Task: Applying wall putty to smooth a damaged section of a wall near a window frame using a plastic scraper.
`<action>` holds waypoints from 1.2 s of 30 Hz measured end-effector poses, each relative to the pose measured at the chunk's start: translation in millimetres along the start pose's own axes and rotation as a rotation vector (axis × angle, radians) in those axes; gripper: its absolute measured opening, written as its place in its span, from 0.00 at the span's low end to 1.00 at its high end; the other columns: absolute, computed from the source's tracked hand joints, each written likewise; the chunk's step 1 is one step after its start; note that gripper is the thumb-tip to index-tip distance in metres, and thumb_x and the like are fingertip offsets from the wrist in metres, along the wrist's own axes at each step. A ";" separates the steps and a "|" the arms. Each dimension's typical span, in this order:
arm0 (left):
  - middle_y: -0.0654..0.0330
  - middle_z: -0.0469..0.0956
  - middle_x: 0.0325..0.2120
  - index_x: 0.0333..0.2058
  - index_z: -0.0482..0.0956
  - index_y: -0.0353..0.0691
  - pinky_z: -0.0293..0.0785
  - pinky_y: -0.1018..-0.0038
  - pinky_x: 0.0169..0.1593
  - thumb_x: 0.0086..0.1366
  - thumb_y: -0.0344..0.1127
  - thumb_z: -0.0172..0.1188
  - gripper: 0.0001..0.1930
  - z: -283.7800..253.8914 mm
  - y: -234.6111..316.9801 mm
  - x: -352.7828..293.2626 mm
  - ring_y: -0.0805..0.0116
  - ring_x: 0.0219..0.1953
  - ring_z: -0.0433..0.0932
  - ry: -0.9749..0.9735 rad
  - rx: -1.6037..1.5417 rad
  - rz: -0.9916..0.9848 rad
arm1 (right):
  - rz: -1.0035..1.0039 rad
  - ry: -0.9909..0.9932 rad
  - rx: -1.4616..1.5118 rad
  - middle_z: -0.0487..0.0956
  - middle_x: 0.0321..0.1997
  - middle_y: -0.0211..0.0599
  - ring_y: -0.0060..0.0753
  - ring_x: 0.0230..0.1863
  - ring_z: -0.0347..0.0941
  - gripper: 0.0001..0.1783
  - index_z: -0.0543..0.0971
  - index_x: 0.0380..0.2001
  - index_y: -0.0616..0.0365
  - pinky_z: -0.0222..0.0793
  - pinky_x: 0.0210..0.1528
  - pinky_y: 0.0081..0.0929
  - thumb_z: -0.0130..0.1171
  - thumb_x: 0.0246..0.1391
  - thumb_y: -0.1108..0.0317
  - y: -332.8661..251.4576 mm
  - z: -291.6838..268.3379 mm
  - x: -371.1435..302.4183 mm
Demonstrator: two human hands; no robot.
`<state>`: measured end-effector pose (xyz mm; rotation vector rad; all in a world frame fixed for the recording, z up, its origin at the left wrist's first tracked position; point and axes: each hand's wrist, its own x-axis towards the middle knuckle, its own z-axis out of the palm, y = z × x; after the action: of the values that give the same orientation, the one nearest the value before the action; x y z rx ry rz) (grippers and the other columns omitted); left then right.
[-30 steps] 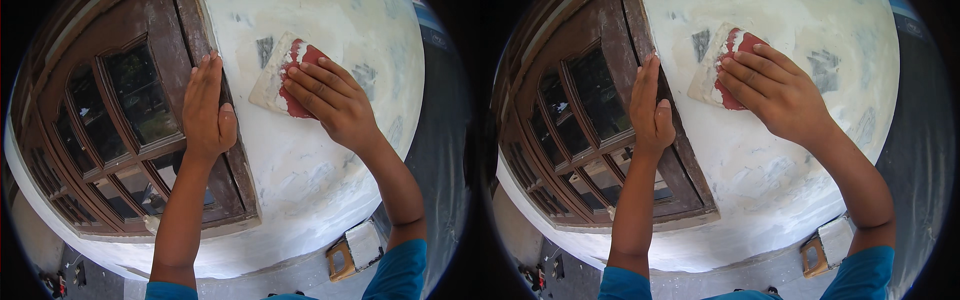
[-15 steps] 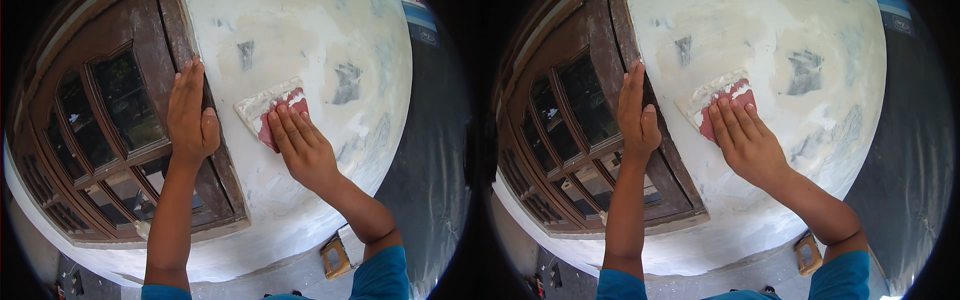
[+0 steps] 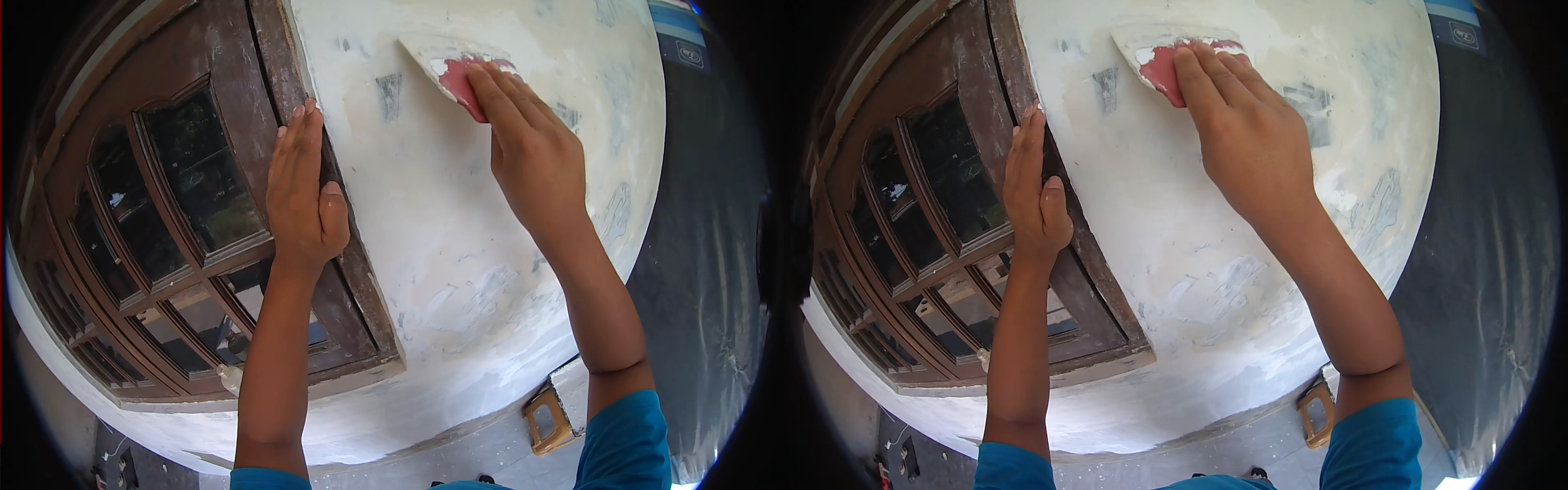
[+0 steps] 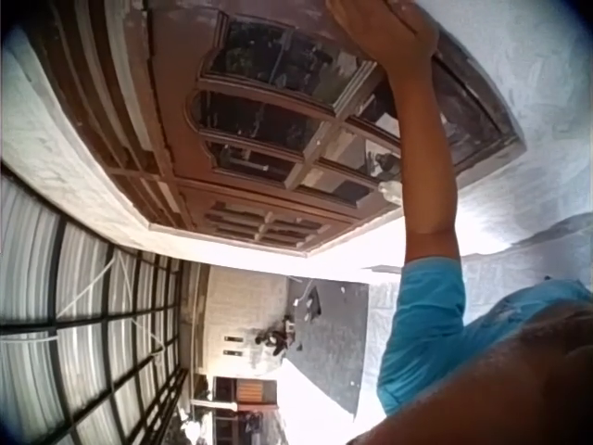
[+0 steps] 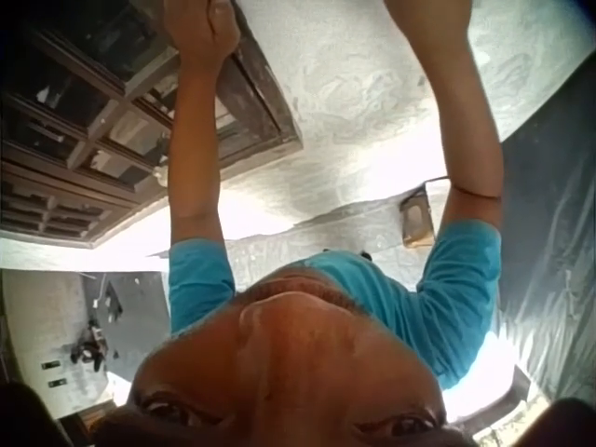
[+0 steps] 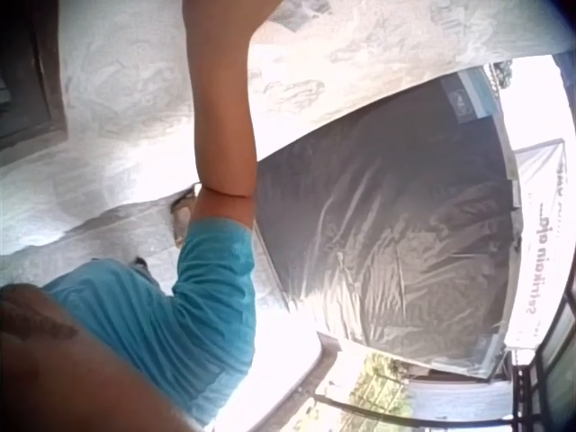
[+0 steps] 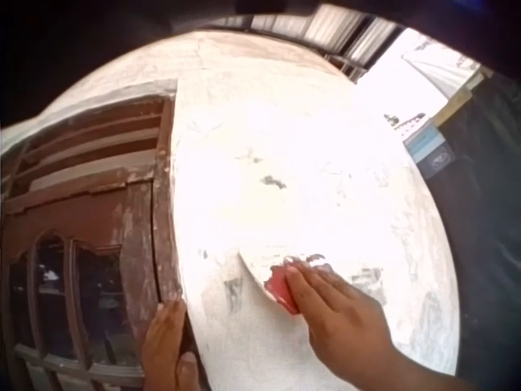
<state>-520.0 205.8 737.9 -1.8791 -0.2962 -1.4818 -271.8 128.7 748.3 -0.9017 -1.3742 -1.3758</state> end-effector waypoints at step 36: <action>0.39 0.67 0.60 0.61 0.64 0.24 0.53 0.51 0.69 0.58 0.36 0.41 0.33 1.0 -0.5 -1.8 0.42 0.66 0.63 -0.019 0.020 -0.016 | -0.062 -0.229 0.279 0.83 0.42 0.48 0.43 0.44 0.82 0.18 0.79 0.43 0.65 0.79 0.43 0.33 0.61 0.45 0.74 -36.3 -63.8 -37.5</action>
<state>-520.1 207.3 736.4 -1.8797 -0.3347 -1.4676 -288.6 66.9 696.4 -0.8537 -1.7322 -1.1142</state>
